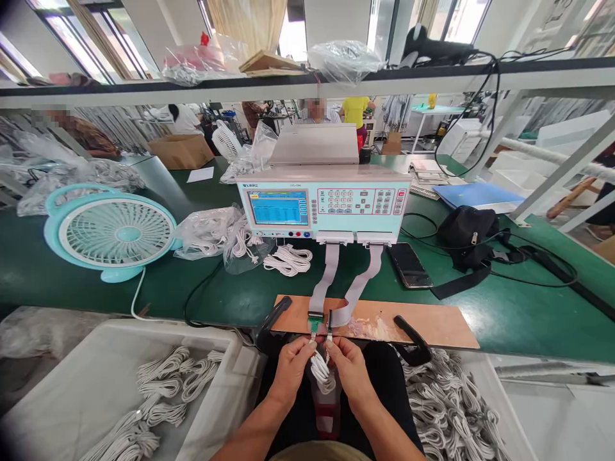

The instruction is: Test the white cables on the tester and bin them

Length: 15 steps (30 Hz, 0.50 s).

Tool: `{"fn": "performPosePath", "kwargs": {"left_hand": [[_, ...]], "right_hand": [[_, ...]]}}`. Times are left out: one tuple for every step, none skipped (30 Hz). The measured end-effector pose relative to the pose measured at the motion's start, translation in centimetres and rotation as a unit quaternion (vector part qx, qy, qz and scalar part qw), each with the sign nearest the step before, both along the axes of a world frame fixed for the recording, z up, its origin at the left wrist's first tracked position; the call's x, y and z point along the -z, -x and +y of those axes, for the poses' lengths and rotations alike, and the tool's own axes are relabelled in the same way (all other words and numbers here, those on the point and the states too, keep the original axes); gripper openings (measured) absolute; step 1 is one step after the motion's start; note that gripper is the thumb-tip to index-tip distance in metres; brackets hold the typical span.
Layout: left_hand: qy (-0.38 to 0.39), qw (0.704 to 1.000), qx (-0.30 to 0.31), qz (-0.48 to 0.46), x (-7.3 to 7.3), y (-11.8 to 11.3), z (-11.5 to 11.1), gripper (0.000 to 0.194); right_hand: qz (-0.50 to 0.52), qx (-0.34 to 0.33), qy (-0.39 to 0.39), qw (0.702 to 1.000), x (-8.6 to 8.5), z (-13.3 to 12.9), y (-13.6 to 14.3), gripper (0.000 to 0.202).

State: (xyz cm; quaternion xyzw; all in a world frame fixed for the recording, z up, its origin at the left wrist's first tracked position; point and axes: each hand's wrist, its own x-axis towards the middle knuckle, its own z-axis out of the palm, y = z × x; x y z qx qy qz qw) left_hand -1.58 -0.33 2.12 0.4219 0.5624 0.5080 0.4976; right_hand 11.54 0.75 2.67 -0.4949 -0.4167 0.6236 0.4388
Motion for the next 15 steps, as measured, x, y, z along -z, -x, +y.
{"fn": "performPosePath", "kwargs": {"left_hand": [[0.011, 1.0, -0.009, -0.012, 0.0, -0.1, 0.0, 0.035], [0.021, 0.999, -0.019, -0.025, 0.1, -0.2, 0.0, 0.035], [0.028, 0.999, -0.026, -0.037, 0.2, -0.4, -0.1, 0.035], [0.031, 0.998, -0.031, -0.046, 0.3, -0.6, 0.0, 0.034], [0.032, 0.998, -0.033, -0.051, 0.5, -0.8, 0.0, 0.034], [0.031, 0.998, -0.034, -0.052, 0.6, -1.1, 0.0, 0.034], [0.029, 0.998, -0.032, -0.044, 0.7, -1.3, 0.0, 0.034], [0.029, 0.999, -0.028, -0.031, 0.7, -1.4, 0.0, 0.034], [0.031, 0.999, -0.024, -0.016, 0.5, -1.4, 0.0, 0.035], [0.036, 0.999, -0.025, -0.002, 0.1, -1.2, -0.2, 0.034], [0.037, 0.999, -0.024, 0.013, -0.6, -0.8, -0.4, 0.032], [0.027, 0.999, -0.024, 0.03, -1.4, 0.0, -0.7, 0.028], [0.006, 0.999, -0.025, 0.048, -2.5, 1.0, -1.2, 0.023], [-0.025, 0.997, -0.028, 0.069, -3.6, 2.4, -1.9, 0.018], [-0.062, 0.993, -0.033, 0.098, -4.6, 4.2, -2.6, 0.014]], "right_hand": [[0.0, 0.002, 0.0, 1.0, -0.1, 0.0, 0.0, 0.041], [0.004, 0.002, 0.002, 1.0, -0.2, 0.0, 0.0, 0.041], [0.012, 0.002, 0.006, 1.0, -0.3, 0.0, 0.1, 0.041], [0.023, 0.0, 0.01, 1.0, -0.4, 0.0, 0.1, 0.041], [0.036, -0.001, 0.015, 0.999, -0.5, 0.0, 0.1, 0.042], [0.047, -0.003, 0.023, 0.999, -0.6, 0.0, 0.2, 0.042], [0.056, -0.005, 0.031, 0.998, -0.6, -0.1, 0.2, 0.042], [0.061, -0.004, 0.04, 0.997, -0.5, -0.1, 0.2, 0.042], [0.059, -0.002, 0.049, 0.997, -0.4, -0.2, 0.1, 0.041], [0.051, -0.001, 0.058, 0.997, -0.3, -0.2, 0.1, 0.04], [0.038, 0.004, 0.067, 0.997, -0.2, -0.2, 0.0, 0.039], [0.019, 0.011, 0.074, 0.997, 0.0, -0.1, 0.0, 0.038], [-0.004, 0.021, 0.078, 0.997, 0.2, 0.1, -0.1, 0.037], [-0.029, 0.03, 0.081, 0.996, 0.3, 0.2, -0.2, 0.037], [-0.051, 0.036, 0.082, 0.995, 0.5, 0.4, -0.3, 0.037]]}}
